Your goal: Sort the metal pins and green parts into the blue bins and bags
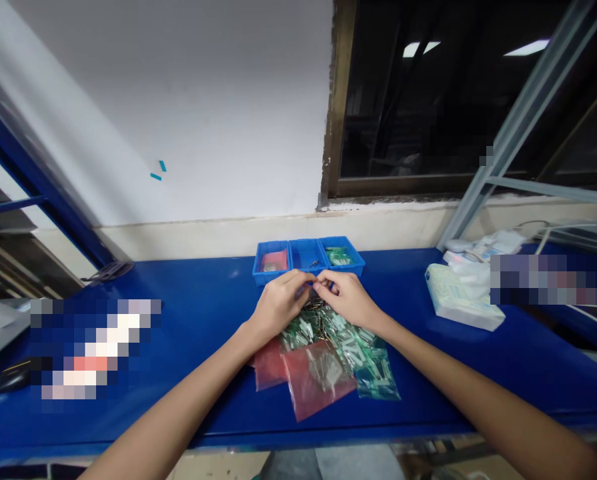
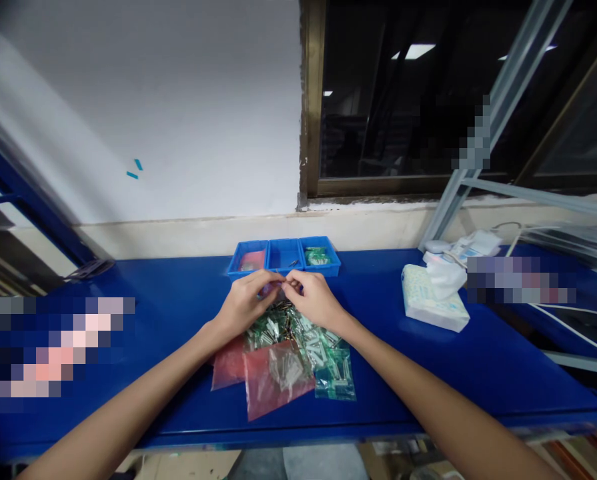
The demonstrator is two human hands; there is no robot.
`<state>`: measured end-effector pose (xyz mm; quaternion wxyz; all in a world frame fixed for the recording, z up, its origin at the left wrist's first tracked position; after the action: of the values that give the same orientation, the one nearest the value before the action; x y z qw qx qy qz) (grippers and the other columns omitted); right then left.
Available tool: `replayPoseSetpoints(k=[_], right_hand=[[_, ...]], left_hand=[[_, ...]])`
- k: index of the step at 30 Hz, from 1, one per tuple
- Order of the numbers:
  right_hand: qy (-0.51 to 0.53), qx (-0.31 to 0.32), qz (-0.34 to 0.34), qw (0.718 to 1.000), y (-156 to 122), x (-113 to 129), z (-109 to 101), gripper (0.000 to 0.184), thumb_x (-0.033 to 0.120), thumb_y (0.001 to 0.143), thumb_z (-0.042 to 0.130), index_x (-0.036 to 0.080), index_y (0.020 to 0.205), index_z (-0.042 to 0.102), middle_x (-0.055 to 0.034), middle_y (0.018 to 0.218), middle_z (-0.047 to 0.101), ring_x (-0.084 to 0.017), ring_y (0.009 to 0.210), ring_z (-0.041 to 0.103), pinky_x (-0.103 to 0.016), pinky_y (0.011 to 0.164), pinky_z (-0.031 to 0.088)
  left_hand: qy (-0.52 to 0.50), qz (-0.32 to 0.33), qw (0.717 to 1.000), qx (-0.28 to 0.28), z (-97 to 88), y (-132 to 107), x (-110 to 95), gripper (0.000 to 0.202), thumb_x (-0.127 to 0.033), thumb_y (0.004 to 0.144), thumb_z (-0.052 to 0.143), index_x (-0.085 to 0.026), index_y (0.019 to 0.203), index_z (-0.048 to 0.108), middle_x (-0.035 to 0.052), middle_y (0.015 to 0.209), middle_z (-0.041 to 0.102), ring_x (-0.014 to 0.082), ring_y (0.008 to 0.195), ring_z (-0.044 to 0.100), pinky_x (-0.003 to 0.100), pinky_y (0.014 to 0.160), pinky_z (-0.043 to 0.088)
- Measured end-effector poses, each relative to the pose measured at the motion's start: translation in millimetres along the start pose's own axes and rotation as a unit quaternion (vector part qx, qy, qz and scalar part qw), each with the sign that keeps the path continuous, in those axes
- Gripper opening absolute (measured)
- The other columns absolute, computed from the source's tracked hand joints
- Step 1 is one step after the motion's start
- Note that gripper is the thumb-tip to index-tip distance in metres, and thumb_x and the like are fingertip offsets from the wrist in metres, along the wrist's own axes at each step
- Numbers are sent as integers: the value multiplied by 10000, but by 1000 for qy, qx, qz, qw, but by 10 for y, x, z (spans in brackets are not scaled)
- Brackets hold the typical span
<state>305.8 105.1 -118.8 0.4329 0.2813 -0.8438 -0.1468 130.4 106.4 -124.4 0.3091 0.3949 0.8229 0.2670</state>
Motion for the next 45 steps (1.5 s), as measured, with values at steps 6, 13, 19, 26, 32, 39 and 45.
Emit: replayPoseSetpoints(k=[6, 13, 19, 26, 32, 39, 45], right_hand=[[19, 14, 3, 1000, -3, 25, 2, 190, 250, 932, 551, 176, 778, 634, 13, 673, 636, -115, 582, 526, -232, 557, 369], [-18, -24, -7, 1000, 10, -80, -11, 139, 196, 930, 549, 188, 1029, 647, -11, 805, 680, -134, 670, 603, -242, 629, 432], [-40, 4, -33, 999, 10, -81, 27, 112, 196, 941, 562, 189, 905, 668, -18, 844, 705, -152, 732, 620, -262, 692, 443], [-200, -59, -90, 974, 109, -116, -182, 200, 198, 980, 491, 179, 919, 681, -76, 932, 697, -224, 927, 591, -354, 862, 451], [-324, -46, -75, 942, 470, -300, -165, 230, 212, 977, 492, 127, 976, 706, -123, 992, 697, -275, 985, 556, -390, 897, 459], [-254, -3, -91, 963, 182, -92, -159, 233, 201, 988, 463, 164, 944, 690, -82, 942, 689, -230, 937, 581, -373, 890, 443], [-228, 121, -10, 966, 3, -125, -164, 176, 259, 965, 539, 200, 901, 692, -48, 815, 659, -199, 833, 606, -323, 761, 425]], left_hand=[[50, -12, 999, -10, 10, -16, 49, 112, -192, 969, 531, -184, 1026, 626, 47, 928, 693, 167, 817, 648, 289, 733, 527], [-7, -31, 999, -21, -24, 34, 6, 121, -250, 974, 574, -182, 1026, 660, 33, 903, 713, 150, 785, 651, 281, 748, 528], [-73, -62, 995, -34, -50, 73, -17, 103, -273, 940, 647, -186, 964, 697, 13, 847, 722, 135, 741, 651, 256, 692, 516], [-70, -98, 989, -81, -136, 94, 60, 221, -170, 935, 548, -149, 1146, 611, 53, 919, 697, 136, 774, 648, 226, 610, 496], [10, -88, 994, -67, -208, 91, 186, 183, -153, 937, 498, -167, 1068, 626, 55, 916, 676, 157, 793, 629, 273, 700, 502], [106, -113, 984, 90, -229, 67, 361, 205, -173, 920, 502, -196, 1044, 664, 50, 881, 722, 181, 762, 656, 284, 686, 465], [106, -88, 978, 158, -187, 37, 390, 227, -192, 901, 501, -175, 1032, 686, 69, 820, 712, 190, 764, 657, 285, 702, 473]])
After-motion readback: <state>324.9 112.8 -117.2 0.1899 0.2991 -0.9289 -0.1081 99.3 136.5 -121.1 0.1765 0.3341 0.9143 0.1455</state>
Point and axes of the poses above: each hand's wrist, its own y-axis towards the middle knuckle, its own z-axis out of the palm, x = y × z, the point moved 2 cm from there along y, towards the middle knuckle
